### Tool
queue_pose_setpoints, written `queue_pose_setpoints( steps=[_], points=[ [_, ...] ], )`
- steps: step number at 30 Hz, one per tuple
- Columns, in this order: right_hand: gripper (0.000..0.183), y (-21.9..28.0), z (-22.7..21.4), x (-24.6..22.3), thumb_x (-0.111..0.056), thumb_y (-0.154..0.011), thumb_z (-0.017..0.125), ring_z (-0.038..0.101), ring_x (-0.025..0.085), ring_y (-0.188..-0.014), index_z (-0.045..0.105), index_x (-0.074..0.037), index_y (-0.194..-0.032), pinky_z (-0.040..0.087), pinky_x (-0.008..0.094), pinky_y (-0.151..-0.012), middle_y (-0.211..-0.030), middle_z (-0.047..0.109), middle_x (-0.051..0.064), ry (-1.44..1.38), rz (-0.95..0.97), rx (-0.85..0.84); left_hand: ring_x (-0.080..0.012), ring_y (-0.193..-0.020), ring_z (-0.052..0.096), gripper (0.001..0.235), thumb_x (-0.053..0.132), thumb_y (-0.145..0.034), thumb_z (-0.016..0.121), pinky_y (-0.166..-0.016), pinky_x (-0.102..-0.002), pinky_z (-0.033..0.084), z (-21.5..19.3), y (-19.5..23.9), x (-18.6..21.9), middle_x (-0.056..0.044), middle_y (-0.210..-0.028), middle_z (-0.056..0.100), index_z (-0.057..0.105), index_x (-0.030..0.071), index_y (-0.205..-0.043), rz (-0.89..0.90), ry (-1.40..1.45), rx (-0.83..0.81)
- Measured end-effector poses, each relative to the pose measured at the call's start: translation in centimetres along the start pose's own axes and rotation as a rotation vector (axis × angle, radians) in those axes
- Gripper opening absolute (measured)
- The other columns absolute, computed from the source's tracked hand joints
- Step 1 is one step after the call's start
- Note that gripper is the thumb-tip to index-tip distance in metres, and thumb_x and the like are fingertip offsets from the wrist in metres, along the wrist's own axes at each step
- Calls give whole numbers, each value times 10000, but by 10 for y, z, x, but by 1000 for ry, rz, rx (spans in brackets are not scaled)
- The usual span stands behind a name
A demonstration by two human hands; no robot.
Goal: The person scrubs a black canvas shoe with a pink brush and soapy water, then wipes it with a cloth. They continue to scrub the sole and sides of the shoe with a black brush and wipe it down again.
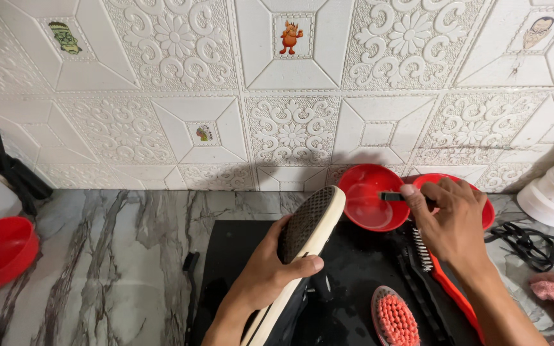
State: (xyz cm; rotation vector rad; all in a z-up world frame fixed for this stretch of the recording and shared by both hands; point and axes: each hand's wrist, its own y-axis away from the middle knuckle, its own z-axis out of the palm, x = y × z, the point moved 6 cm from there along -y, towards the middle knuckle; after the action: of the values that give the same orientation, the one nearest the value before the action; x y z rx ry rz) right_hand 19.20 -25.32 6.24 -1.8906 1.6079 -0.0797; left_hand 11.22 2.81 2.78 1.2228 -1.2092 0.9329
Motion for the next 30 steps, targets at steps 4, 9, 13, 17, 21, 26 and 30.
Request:
queue_pose_setpoints(
  steps=[4, 9, 13, 17, 21, 26, 30],
  points=[
    [615, 6, -6, -47, -635, -853, 598, 393, 218, -727, 554, -122, -517, 285, 418, -936, -616, 489, -7, -109, -277, 202, -144, -1250, 619, 1076, 445, -568, 818, -1050, -298, 489, 4, -2, -5, -30, -1387, 654, 428, 155, -1528, 8, 22, 22],
    [600, 26, 0, -86, -704, -793, 605, 381, 223, -795, 559, -147, -575, 296, 416, -863, -634, 502, -26, 0, -588, 302, -133, -1246, 598, 1050, 437, -586, 831, -1041, -293, 468, 6, -3, -5, -19, -1388, 635, 443, 143, -1517, 47, 1, -4],
    [521, 15, -7, -71, -567, -857, 718, 398, 253, -765, 535, -137, -625, 244, 447, -776, -695, 474, 2, 39, -585, 343, -117, -1228, 636, 1006, 423, -558, 805, -1034, -282, 486, 9, 1, 6, -1, -1355, 682, 494, 149, -1475, 48, -7, -13],
    [580, 35, -3, -98, -706, -790, 695, 444, 234, -794, 606, -151, -645, 247, 435, -911, -712, 546, -26, 71, -700, 362, -124, -1206, 637, 1017, 369, -574, 805, -985, -276, 510, 4, 1, 0, -9, -1364, 670, 460, 155, -1506, 3, -1, 1],
    [645, 28, 0, -85, -703, -782, 598, 411, 244, -755, 540, -116, -521, 325, 494, -965, -563, 494, 2, 83, -572, 375, -130, -1177, 608, 978, 454, -565, 782, -985, -292, 480, 6, 1, 3, 10, -1305, 654, 507, 169, -1459, 16, -77, 9],
    [656, 34, 5, -86, -753, -754, 636, 387, 223, -779, 596, -118, -595, 303, 459, -895, -634, 545, -23, 102, -631, 354, -129, -1187, 621, 943, 421, -572, 774, -991, -294, 483, 5, 5, 6, 21, -1312, 668, 516, 176, -1446, 14, -109, 15],
    [612, 38, 1, -90, -687, -841, 684, 419, 231, -729, 505, -158, -590, 240, 442, -780, -659, 484, -34, 131, -620, 381, -188, -1247, 609, 1019, 442, -593, 760, -983, -354, 498, 8, 4, 6, -15, -1392, 624, 419, 190, -1519, -19, -111, -29]
  ],
)
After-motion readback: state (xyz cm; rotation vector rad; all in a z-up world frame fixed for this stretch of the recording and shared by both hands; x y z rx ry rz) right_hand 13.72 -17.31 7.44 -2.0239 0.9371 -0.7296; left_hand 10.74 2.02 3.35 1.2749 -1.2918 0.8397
